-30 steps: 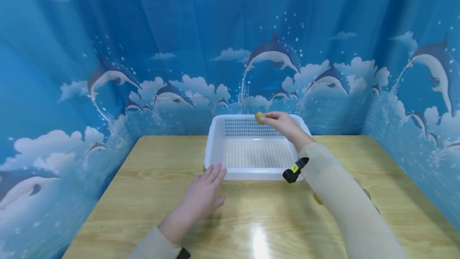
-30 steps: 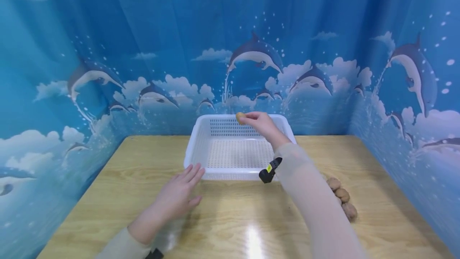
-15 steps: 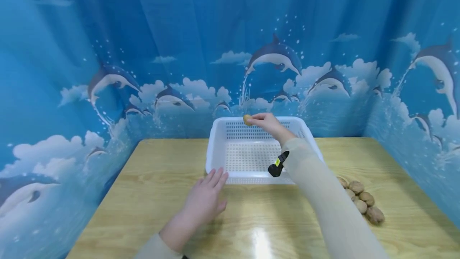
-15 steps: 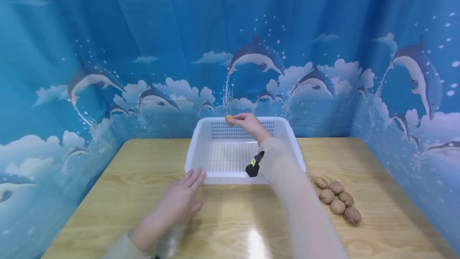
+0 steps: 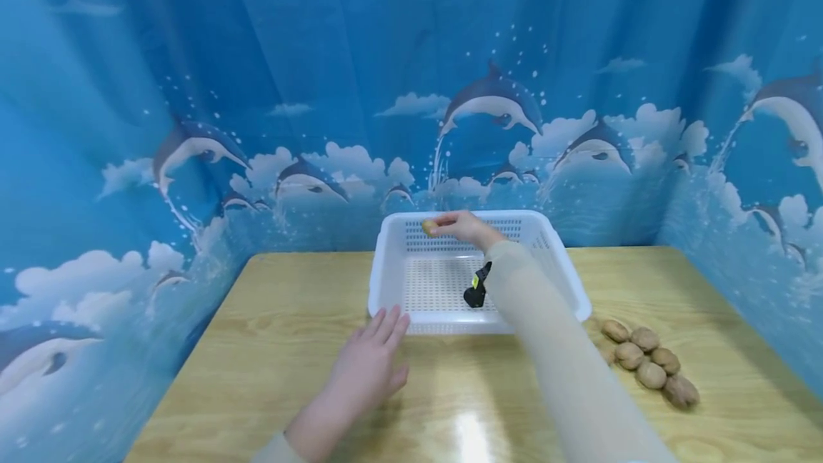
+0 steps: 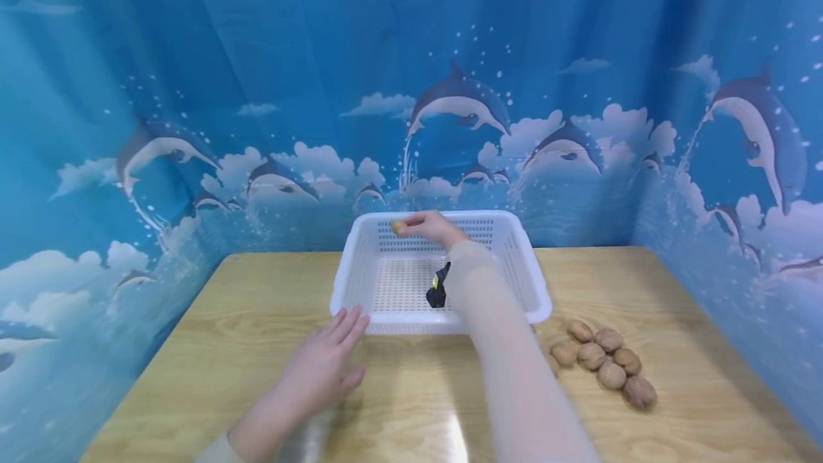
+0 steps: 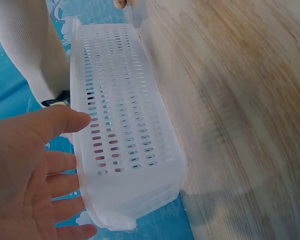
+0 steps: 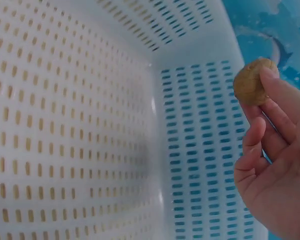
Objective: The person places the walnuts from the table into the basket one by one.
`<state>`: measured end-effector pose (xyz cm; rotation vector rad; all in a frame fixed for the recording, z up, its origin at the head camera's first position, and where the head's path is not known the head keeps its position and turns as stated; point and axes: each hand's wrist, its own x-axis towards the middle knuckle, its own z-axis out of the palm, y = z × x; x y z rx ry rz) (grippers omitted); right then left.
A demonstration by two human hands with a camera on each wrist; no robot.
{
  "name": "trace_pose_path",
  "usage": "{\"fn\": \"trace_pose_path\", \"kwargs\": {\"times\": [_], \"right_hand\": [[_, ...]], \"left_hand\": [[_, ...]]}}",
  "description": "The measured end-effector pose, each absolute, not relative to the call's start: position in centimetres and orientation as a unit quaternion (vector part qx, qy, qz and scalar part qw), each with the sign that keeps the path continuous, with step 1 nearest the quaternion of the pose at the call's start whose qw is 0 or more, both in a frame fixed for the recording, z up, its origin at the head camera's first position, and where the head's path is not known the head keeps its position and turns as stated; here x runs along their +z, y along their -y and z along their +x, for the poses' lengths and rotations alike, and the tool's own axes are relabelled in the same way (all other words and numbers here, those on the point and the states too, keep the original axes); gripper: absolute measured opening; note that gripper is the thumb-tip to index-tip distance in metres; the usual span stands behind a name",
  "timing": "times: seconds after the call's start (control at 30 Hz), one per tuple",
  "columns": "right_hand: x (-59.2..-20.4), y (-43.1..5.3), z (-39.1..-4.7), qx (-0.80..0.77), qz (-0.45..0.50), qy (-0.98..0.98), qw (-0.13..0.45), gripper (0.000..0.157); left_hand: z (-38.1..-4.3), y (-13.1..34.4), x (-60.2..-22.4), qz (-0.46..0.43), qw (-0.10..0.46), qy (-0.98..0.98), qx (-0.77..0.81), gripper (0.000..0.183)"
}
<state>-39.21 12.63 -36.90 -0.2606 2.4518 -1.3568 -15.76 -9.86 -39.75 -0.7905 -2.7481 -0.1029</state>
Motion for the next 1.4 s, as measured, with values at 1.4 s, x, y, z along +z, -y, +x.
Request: {"fn": "trace_pose_path", "kwargs": {"times": [1.4], "right_hand": [[-32.5, -19.5, -35.2, -0.383, -0.146, -0.900, 0.145, 0.051]], "left_hand": [[-15.5, 9.5, -38.9, -0.274, 0.124, 0.952, -0.062, 0.074]]}}
